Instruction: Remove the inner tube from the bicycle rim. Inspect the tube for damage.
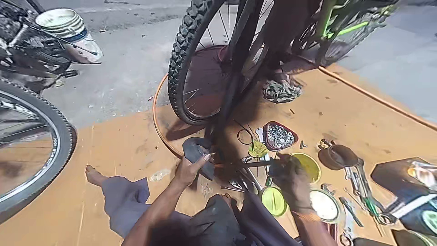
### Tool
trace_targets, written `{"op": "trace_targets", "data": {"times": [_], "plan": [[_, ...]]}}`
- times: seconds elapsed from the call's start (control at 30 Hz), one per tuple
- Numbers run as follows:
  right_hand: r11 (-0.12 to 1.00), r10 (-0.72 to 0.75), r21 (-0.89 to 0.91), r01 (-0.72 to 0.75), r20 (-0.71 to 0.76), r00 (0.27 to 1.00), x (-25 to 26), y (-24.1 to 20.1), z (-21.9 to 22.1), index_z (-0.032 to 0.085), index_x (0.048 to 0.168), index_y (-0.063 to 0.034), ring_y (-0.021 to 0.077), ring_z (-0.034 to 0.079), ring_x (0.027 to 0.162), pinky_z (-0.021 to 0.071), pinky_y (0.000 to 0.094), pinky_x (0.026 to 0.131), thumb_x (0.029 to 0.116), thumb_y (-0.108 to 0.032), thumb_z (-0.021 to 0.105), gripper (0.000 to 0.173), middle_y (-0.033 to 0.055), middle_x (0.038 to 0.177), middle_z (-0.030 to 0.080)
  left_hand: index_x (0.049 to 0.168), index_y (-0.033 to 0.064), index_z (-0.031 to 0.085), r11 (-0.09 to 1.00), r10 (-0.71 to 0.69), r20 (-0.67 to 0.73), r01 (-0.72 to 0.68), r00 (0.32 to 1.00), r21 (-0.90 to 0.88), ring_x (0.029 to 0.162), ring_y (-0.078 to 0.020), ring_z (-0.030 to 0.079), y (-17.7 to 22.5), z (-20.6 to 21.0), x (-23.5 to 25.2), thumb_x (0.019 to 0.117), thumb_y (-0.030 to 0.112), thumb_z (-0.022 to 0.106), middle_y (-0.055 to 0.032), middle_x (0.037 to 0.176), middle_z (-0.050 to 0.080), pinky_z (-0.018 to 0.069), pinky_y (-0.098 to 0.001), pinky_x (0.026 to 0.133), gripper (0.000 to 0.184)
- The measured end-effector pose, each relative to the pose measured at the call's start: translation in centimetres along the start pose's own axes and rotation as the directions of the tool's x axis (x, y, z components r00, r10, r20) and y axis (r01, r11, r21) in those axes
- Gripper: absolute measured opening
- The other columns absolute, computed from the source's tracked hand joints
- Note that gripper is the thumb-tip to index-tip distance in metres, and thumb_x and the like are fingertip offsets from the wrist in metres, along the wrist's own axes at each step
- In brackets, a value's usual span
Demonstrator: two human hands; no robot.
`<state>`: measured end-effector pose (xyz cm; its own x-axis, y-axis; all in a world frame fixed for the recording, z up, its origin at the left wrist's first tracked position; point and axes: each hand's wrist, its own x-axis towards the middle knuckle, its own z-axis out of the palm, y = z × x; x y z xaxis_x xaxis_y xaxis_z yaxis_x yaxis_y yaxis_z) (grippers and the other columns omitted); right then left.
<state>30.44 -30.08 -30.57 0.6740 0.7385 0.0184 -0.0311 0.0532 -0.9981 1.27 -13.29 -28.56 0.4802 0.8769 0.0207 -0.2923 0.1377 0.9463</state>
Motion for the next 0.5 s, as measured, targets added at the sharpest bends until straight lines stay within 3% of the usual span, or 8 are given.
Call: {"op": "trace_targets", "data": {"times": [0.03, 0.07, 0.1, 0.17, 0.23, 0.3, 0.37, 0.5], "plan": [[0.991, -0.005, 0.132, 0.008, -0.026, 1.0, 1.0, -0.1, 2.2, 0.052, 0.133, -0.0012, 0.0131, 0.065, 0.105, 0.0564, 0.0338, 0.093, 0.1121, -0.028, 0.033, 0.039, 0.0044, 0.117, 0.066, 0.114, -0.0035, 0.061, 0.999, 0.022, 0.011, -0.023, 1.0, 0.026, 0.089, -0.0225, 0.074, 0.5, 0.7, 0.6, 0.0932, 0.013, 0.072, -0.0128, 0.096, 0.074, 0.0624, -0.0405, 0.088, 0.029], [0.948, 0.038, 0.318, -0.016, -0.064, 0.997, 1.9, -0.1, 4.5, 0.049, 0.131, -0.0034, 0.0172, 0.065, 0.107, 0.0557, 0.0392, 0.095, 0.1126, -0.03, 0.029, 0.038, 0.0062, 0.116, 0.066, 0.113, -0.0029, 0.061, 0.997, 0.049, 0.015, -0.049, 0.999, 0.056, 0.089, -0.0209, 0.074, 0.9, 1.3, 1.1, 0.0934, 0.012, 0.071, -0.011, 0.095, 0.075, 0.0628, -0.0384, 0.087, 0.027], [0.891, 0.075, 0.454, -0.024, -0.093, 0.993, 2.6, -0.3, 6.5, 0.05, 0.12, -0.01, 0.0179, 0.068, 0.098, 0.0585, 0.0414, 0.09, 0.1124, -0.035, 0.028, 0.034, 0.0035, 0.102, 0.068, 0.112, -0.0023, 0.061, 0.993, 0.079, 0.018, -0.08, 0.997, 0.084, 0.088, -0.0194, 0.074, 1.0, 1.7, 1.6, 0.0937, 0.011, 0.07, -0.0093, 0.095, 0.075, 0.0629, -0.0367, 0.087, 0.024], [0.845, 0.03, 0.535, 0.01, -0.066, 0.997, 3.0, -0.8, 9.1, 0.053, 0.098, -0.0183, 0.0132, 0.063, 0.071, 0.0575, 0.0363, 0.071, 0.1118, -0.04, 0.025, 0.039, -0.0038, 0.075, 0.06, 0.111, -0.0014, 0.063, 0.982, 0.119, 0.018, -0.12, 0.993, 0.145, 0.088, -0.0181, 0.074, 0.7, 1.8, 2.2, 0.0935, 0.014, 0.071, -0.0074, 0.095, 0.075, 0.0628, -0.0362, 0.087, 0.025], [0.866, -0.004, 0.498, -0.027, 0.061, 0.998, 2.4, -1.5, 10.3, 0.054, 0.089, -0.0182, 0.0103, 0.056, 0.06, 0.0525, 0.0309, 0.059, 0.1117, -0.04, 0.023, 0.044, -0.0059, 0.066, 0.054, 0.111, -0.0001, 0.064, 0.973, 0.129, 0.02, -0.13, 0.991, 0.189, 0.089, -0.0167, 0.074, 0.0, 1.4, 1.9, 0.0924, 0.018, 0.074, -0.0058, 0.095, 0.076, 0.0628, -0.0359, 0.087, 0.028], [0.891, 0.091, 0.419, -0.177, 0.218, 0.972, 1.3, -2.2, 10.9, 0.053, 0.091, -0.0166, 0.0097, 0.05, 0.056, 0.048, 0.0295, 0.055, 0.1111, -0.038, 0.025, 0.041, -0.0057, 0.064, 0.05, 0.11, 0.0022, 0.066, 0.967, 0.119, 0.048, -0.127, 0.992, 0.219, 0.088, -0.0145, 0.074, -0.7, 1.1, 1.2, 0.0917, 0.02, 0.075, -0.0038, 0.095, 0.076, 0.0626, -0.0346, 0.086, 0.027], [0.919, 0.144, 0.295, -0.261, 0.363, 0.92, -0.1, -2.1, 11.3, 0.052, 0.1, -0.0137, 0.0106, 0.054, 0.061, 0.0512, 0.0301, 0.058, 0.1099, -0.039, 0.031, 0.035, -0.0033, 0.07, 0.053, 0.109, 0.0053, 0.068, 0.959, 0.091, 0.086, -0.111, 0.992, 0.26, 0.089, -0.0127, 0.073, -1.5, 1.0, 0.9, 0.0924, 0.025, 0.075, -0.0019, 0.095, 0.076, 0.0625, -0.0341, 0.087, 0.026], [0.937, 0.106, 0.224, -0.269, 0.551, 0.828, -2.1, -1.6, 11.8, 0.056, 0.103, -0.0095, 0.016, 0.058, 0.071, 0.0538, 0.0346, 0.064, 0.1077, -0.055, 0.034, 0.051, 0.0041, 0.082, 0.057, 0.107, 0.0091, 0.07, 0.935, 0.032, 0.133, -0.077, 0.991, 0.345, 0.09, -0.0074, 0.071, -2.3, 1.8, 0.7, 0.0924, 0.035, 0.074, 0.0012, 0.096, 0.074, 0.0605, -0.0308, 0.088, 0.03]]}}
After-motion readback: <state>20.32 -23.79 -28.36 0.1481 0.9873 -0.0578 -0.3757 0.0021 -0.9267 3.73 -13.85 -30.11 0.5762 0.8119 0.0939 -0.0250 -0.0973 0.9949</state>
